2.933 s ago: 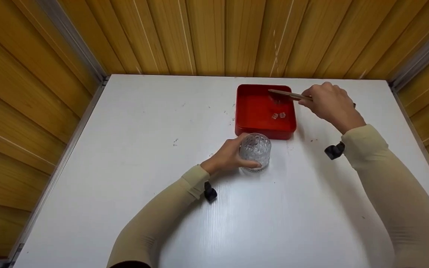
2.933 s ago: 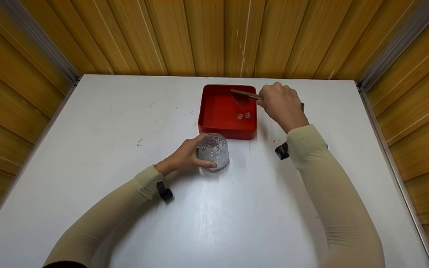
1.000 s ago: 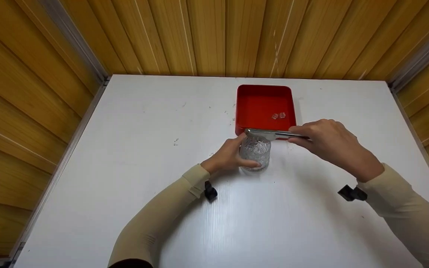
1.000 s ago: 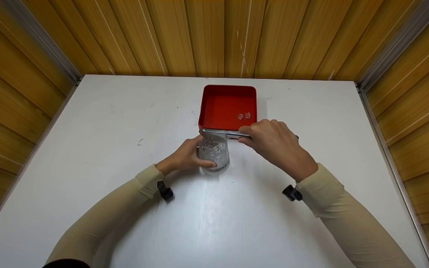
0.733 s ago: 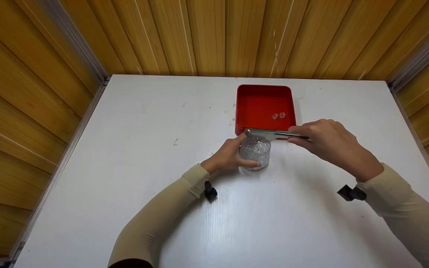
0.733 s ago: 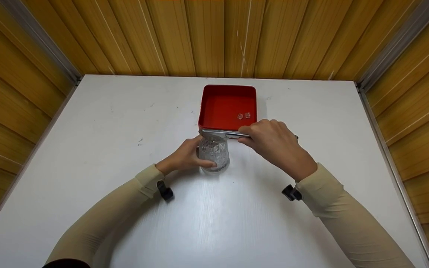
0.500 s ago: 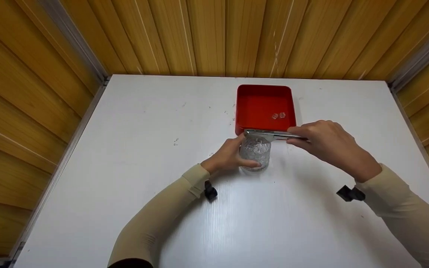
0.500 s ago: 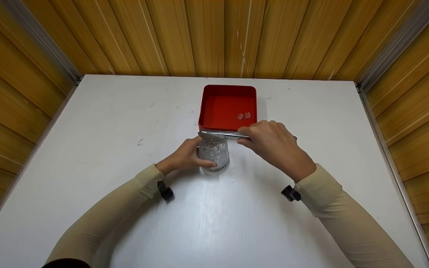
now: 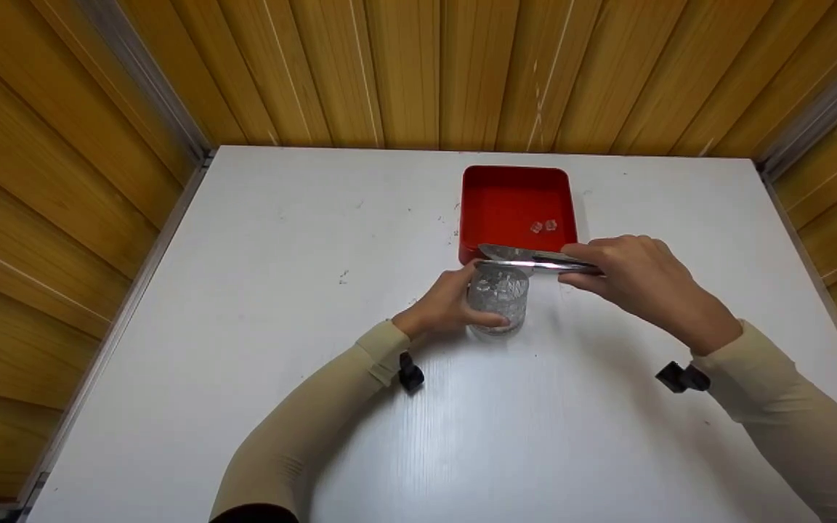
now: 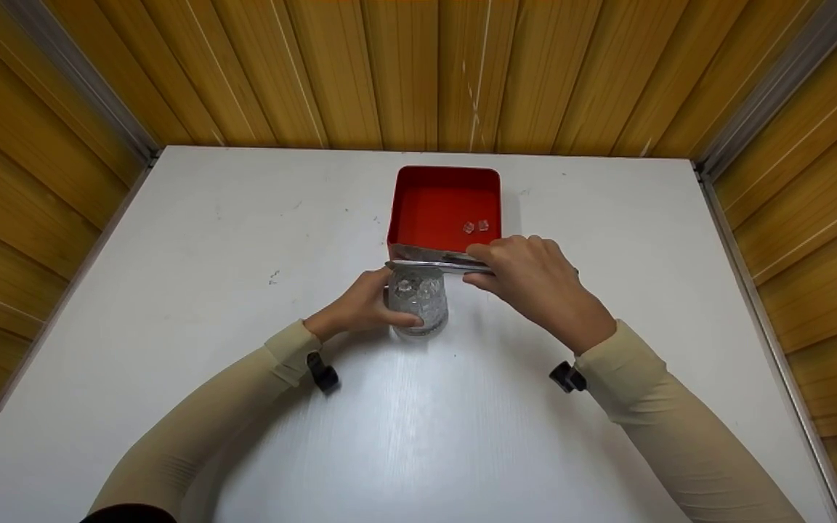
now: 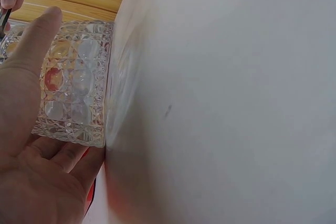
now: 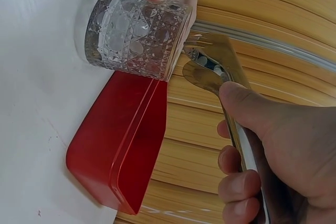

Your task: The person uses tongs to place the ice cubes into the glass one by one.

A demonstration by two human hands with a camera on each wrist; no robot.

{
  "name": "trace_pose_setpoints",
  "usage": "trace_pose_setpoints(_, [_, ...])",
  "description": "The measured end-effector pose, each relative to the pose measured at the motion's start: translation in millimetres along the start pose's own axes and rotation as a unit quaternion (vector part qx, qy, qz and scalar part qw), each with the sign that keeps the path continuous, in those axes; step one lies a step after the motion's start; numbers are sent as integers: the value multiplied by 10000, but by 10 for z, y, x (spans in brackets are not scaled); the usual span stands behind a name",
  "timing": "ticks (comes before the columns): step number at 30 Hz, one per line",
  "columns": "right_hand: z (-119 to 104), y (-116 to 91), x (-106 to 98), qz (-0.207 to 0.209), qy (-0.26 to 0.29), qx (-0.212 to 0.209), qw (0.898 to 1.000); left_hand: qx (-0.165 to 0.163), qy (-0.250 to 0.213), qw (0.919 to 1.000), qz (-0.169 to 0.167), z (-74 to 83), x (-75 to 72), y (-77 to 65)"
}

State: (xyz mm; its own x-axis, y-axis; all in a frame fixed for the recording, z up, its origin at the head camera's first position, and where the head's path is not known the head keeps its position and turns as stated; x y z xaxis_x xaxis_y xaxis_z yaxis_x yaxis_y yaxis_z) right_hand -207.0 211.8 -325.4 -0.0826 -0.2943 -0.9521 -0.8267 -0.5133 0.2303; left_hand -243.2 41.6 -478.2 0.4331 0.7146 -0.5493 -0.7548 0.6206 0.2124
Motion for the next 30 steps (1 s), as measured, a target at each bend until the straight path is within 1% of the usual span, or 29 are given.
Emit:
trace_pose_setpoints(5, [14, 9, 29, -95, -20, 84, 9999, -43, 18, 10000, -18, -7, 6, -3])
trace_pose_setpoints(11, [27, 18, 56, -173, 19, 144, 9997, 2, 15, 10000, -1, -5, 6, 1])
trace_pose_setpoints(16, [45, 20, 40, -200, 8, 193, 9996, 20, 45, 10000, 10, -5, 7, 1])
trace_pose_setpoints(19, [85, 37, 19, -272, 7, 331, 9991, 43, 90, 9999, 16, -6, 6, 1])
trace_pose_setpoints(25, [230, 122, -63, -469, -200, 792, 9956, 110, 158, 9998, 8, 6, 1, 0])
trace_pose_setpoints(30, [341, 249, -129, -495, -472, 896, 9936, 62, 101, 9999, 33, -2, 1, -5])
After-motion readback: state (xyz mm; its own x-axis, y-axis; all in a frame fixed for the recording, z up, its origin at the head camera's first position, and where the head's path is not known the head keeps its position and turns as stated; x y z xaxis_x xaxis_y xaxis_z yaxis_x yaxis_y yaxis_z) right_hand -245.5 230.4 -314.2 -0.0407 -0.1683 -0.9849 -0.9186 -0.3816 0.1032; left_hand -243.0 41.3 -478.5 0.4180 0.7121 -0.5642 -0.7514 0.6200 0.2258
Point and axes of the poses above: each hand's wrist, its own y-axis towards the middle knuckle, its own x-axis out of the palm, z = x × y, the point moved 9 cm from there along y, towards the middle knuckle, and after that the axes turned 9 degrees about x, right-handed, at the moved point
